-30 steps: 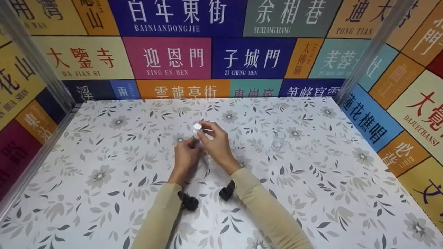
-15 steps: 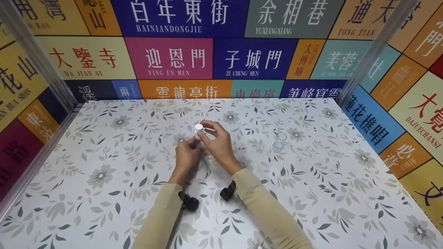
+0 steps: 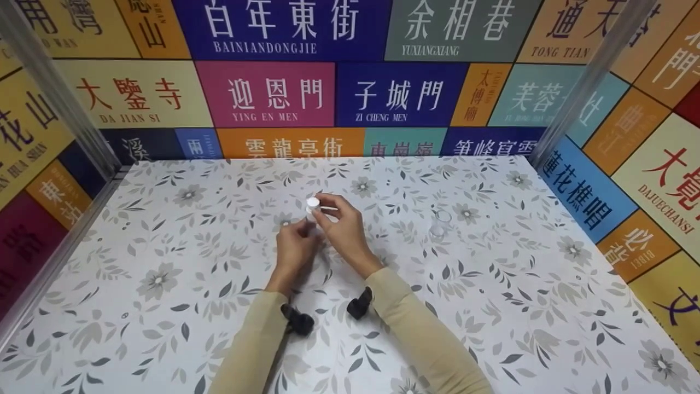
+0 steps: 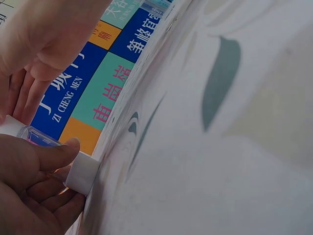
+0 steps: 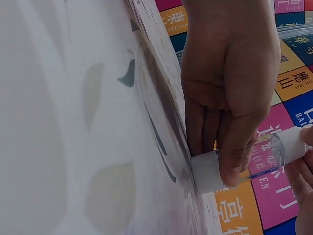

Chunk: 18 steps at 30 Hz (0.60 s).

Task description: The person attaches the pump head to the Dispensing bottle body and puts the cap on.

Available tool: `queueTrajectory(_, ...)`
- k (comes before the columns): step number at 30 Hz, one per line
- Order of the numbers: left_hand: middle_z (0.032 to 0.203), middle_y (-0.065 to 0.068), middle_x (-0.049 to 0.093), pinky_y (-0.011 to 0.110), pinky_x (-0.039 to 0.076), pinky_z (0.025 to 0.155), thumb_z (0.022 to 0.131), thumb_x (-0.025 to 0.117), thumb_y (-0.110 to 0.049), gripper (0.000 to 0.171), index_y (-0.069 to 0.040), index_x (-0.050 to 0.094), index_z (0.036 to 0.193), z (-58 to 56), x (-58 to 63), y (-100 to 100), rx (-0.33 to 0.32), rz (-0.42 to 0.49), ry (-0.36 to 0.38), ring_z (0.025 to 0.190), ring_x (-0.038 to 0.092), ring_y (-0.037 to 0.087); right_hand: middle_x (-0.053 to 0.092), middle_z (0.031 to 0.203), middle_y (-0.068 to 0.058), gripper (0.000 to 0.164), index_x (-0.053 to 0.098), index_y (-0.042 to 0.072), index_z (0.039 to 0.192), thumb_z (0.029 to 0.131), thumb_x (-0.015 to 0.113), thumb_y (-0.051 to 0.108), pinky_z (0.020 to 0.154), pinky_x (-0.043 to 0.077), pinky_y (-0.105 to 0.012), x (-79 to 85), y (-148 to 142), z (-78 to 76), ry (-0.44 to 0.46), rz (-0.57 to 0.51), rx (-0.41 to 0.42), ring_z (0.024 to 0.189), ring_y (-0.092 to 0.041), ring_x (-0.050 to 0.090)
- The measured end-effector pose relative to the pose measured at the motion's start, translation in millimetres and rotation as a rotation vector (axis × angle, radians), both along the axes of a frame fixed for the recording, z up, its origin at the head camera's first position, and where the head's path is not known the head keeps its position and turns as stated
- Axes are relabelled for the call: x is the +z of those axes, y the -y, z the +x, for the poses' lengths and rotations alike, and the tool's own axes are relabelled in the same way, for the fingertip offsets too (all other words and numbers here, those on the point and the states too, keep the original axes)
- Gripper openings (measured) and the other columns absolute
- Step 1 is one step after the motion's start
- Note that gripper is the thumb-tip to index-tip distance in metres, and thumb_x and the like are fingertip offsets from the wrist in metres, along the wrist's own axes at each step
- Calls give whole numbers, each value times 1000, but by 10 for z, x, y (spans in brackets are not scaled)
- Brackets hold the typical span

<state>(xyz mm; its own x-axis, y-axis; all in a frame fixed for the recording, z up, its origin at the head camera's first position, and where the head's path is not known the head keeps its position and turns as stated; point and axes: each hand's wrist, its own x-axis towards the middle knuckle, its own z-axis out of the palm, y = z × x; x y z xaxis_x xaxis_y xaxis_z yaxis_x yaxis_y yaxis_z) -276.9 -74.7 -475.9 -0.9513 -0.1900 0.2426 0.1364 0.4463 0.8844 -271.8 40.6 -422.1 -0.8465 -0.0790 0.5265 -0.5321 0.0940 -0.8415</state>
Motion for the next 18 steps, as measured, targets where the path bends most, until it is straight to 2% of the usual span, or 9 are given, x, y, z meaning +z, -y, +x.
queueTrajectory(3,63,0,54,28,36,58,81,71,-2,2,0,71,79,0,10,-6,2,-2,11,61,46,17,67,115,-31,32,61,-15,117,87,68,-8,96,53,-52,8,4,1,12,-7,-8,109,-42,65)
queueTrajectory(11,71,5,63,29,39,62,80,71,-2,11,-1,76,90,-2,16,-15,3,10,37,68,51,19,67,116,-30,31,62,-14,115,86,70,-7,96,54,-50,-2,7,-6,4,-16,-25,110,-41,65)
queueTrajectory(14,71,6,64,28,40,62,80,70,-1,7,-1,75,86,-1,9,-10,2,16,36,67,51,19,67,117,-29,31,63,-13,116,87,69,-6,98,53,-48,-9,10,-7,6,-14,-25,112,-40,65)
queueTrajectory(18,65,2,57,28,38,60,80,69,0,5,-2,70,76,1,5,-4,5,22,21,64,49,19,67,119,-29,30,62,-13,118,89,67,-6,100,52,-47,-15,10,-2,12,0,-9,114,-39,64)
